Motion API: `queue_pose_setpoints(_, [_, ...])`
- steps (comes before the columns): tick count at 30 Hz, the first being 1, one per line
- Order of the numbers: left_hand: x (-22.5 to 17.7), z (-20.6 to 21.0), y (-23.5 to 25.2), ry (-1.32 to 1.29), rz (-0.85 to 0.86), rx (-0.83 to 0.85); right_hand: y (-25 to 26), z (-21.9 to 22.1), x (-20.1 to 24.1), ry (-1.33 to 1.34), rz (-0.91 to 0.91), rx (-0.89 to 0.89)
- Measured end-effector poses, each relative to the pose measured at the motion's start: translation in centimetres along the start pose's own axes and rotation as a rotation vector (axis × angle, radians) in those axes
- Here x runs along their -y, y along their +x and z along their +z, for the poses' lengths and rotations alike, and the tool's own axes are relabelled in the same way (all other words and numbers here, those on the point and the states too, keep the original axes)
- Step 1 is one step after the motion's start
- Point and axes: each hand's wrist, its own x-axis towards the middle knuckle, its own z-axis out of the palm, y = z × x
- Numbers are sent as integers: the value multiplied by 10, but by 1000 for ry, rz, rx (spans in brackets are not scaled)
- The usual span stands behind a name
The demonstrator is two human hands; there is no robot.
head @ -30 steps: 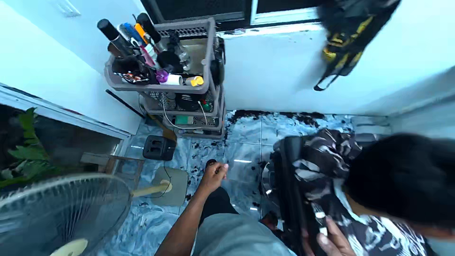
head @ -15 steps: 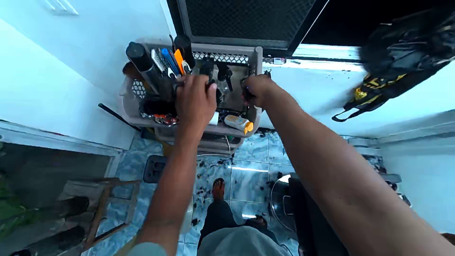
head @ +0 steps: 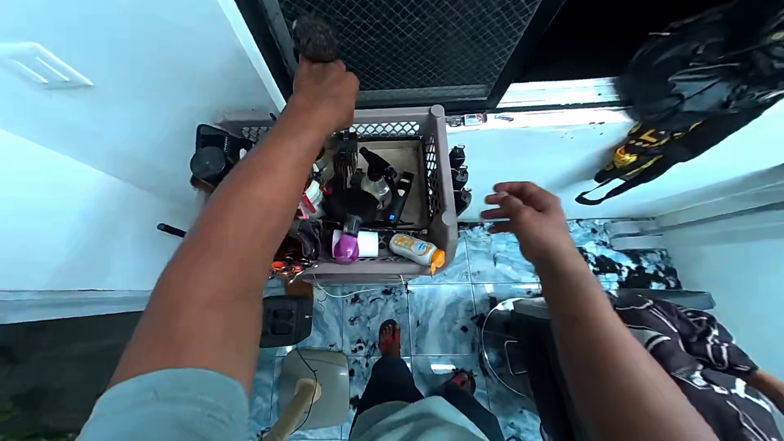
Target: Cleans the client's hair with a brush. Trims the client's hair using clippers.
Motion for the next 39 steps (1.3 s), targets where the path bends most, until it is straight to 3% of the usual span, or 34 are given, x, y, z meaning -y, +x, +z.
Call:
queue_pose_setpoints(3, [11, 8, 32, 97, 44, 157, 37, -14, -32, -293, -11, 61])
queue_pose_setpoints(6, [17, 12, 50, 139, 51, 277, 70, -4, -45, -406, -68, 134])
queue_pose_setpoints(16, [37, 25, 57, 106, 35, 321, 101, 21, -28, -89, 103, 128])
queue_pose_setpoints(22, [34, 33, 52, 6, 22, 420, 95, 28, -61, 118, 145, 49])
queue_pose_setpoints(28, [13, 43, 50, 174, 44, 434, 74, 31, -89, 67, -205, 130])
queue_pose_setpoints(33, [-13, 51, 51, 115, -140, 345, 74, 42, -98, -166, -199, 87])
queue_pose_setpoints(39, [-25, 79, 50, -125, -386, 269, 63, 4, -74, -499, -180, 145])
